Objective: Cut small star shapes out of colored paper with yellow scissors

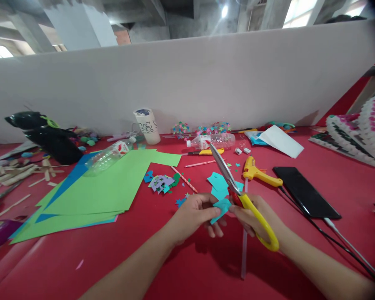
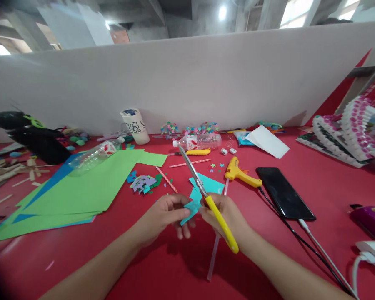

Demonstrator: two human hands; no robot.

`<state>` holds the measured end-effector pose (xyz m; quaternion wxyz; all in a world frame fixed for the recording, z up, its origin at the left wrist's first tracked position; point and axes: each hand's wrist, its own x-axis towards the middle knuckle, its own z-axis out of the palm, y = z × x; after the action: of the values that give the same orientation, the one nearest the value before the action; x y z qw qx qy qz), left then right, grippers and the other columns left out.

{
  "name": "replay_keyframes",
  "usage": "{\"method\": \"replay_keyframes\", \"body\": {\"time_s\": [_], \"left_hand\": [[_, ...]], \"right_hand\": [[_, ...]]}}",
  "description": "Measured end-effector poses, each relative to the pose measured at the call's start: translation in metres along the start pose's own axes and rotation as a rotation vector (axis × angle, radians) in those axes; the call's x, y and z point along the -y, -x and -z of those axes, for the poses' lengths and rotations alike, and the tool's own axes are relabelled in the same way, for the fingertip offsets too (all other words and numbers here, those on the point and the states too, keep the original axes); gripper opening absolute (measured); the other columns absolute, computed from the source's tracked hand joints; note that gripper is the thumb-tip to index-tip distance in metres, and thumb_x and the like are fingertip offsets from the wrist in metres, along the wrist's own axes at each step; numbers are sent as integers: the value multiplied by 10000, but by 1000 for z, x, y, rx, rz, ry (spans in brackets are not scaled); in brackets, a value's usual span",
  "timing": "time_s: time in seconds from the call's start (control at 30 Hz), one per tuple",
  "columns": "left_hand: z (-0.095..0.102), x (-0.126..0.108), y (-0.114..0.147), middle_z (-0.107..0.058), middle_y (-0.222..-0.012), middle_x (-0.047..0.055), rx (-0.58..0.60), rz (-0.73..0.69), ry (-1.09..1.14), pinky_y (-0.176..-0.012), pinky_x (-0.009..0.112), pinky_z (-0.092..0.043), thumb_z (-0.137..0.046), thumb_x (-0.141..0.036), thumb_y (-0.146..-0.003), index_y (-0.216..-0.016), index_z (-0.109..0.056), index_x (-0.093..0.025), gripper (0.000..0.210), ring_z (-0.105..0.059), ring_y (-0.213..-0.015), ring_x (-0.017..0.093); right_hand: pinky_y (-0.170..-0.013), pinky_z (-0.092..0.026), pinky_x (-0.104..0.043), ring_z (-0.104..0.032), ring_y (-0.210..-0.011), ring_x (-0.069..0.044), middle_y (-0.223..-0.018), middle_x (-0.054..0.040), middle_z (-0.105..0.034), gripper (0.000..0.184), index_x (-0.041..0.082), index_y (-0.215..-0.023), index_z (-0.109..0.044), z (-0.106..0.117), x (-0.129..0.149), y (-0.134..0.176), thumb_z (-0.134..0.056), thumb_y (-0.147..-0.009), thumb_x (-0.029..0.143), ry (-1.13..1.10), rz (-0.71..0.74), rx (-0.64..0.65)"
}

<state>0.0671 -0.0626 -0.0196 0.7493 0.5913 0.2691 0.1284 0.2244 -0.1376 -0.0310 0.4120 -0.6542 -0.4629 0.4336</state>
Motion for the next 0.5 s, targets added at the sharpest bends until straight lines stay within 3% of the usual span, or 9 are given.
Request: {"method": "replay_keyframes", "body": {"time_s": [0.1,0.27,0.37,0.5], "left_hand": [[0,0,0,-607,-634,18,-28,-6,29,-426,195,-411,-563,-301,-727,-834,-544,-124,208,-557,-436,96],[14,-11,5,-615,-623,-1,-303,-173,110,-461,209,-423,-572,-289,-725,-760,-501,-153,157,-550,-457,92],[20,-22,12,-624,-645,6,-403,-286,140,-436,200,-401,-553,-290,-752,-780,-494,-158,147,-545,-460,91],[20,-28,18,-616,-629,11,-466,-362,174,-404,184,-371,-544,-276,-770,-791,-501,-151,134,-523,-430,80]], "right_hand": [[-293,-259,-149,-302,-282,-43,-371,105,-319,217,207,-583,-378,2,0,2,-487,-753,286,23,41,14],[-368,-292,-188,-348,-351,-64,-445,72,-353,324,185,-636,-436,11,6,6,-459,-781,474,158,188,170],[-423,-294,-200,-374,-444,-85,-542,44,-403,382,171,-700,-470,13,8,8,-454,-774,545,265,214,207],[-462,-250,-211,-327,-521,-102,-576,45,-355,468,159,-732,-488,10,8,10,-424,-761,621,348,246,247]]}}
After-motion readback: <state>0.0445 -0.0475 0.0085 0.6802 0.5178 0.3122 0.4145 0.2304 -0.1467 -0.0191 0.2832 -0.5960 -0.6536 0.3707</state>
